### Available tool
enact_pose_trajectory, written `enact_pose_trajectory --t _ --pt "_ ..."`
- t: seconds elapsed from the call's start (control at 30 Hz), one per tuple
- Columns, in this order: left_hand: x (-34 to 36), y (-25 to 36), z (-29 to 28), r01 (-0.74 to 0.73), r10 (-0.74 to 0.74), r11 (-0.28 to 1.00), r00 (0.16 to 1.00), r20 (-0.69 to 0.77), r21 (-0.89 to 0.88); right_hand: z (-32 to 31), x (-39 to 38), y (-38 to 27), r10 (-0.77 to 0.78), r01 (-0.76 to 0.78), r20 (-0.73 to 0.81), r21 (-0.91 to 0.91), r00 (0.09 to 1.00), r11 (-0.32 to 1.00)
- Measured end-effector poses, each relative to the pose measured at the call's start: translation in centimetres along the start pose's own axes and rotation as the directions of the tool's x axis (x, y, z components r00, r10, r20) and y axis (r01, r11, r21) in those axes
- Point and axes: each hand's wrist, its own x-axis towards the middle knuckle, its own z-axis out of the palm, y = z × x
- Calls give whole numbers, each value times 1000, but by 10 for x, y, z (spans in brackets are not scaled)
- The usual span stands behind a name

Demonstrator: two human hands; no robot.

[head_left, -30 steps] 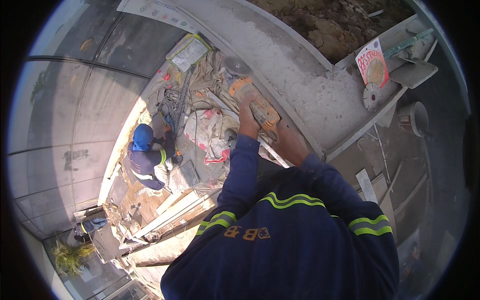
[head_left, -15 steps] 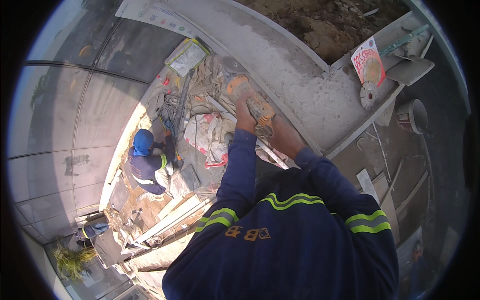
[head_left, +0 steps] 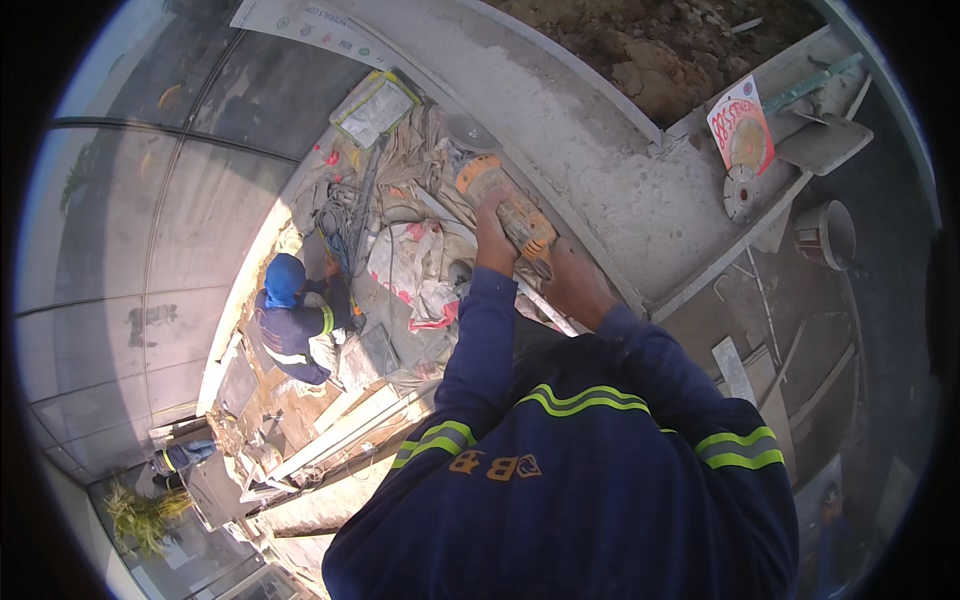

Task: The person uses an angle grinder to smooth a concrete ledge at a construction site. The camera wearer holds the tool with both hands and moves it along the surface, generating dust. Other workers are visible nearby handling materials.

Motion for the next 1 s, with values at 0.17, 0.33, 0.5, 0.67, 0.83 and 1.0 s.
enact_pose_trajectory --t 0.17,0.33,0.5,0.67,0.83,1.0 --pt "-4 -2 -1 -9 10 999 999 38 -33 4 -2 6 -6 6 3 -7 1000 1000" --pt "-15 -3 5 2 -1 999 1000 18 -40 3 -8 5 -12 13 -24 41 1000 999" --pt "-11 -4 2 3 -2 999 1000 16 -44 4 -7 7 -6 7 -23 15 1000 1000" --pt "3 1 -3 -2 3 1000 999 43 -15 9 5 10 -49 50 -43 16 998 999" --pt "12 5 1 6 -6 1000 1000 12 20 11 14 9 -39 40 -58 18 998 999" --pt "11 7 4 3 -3 1000 1000 11 24 12 17 7 -16 18 -58 35 998 999"
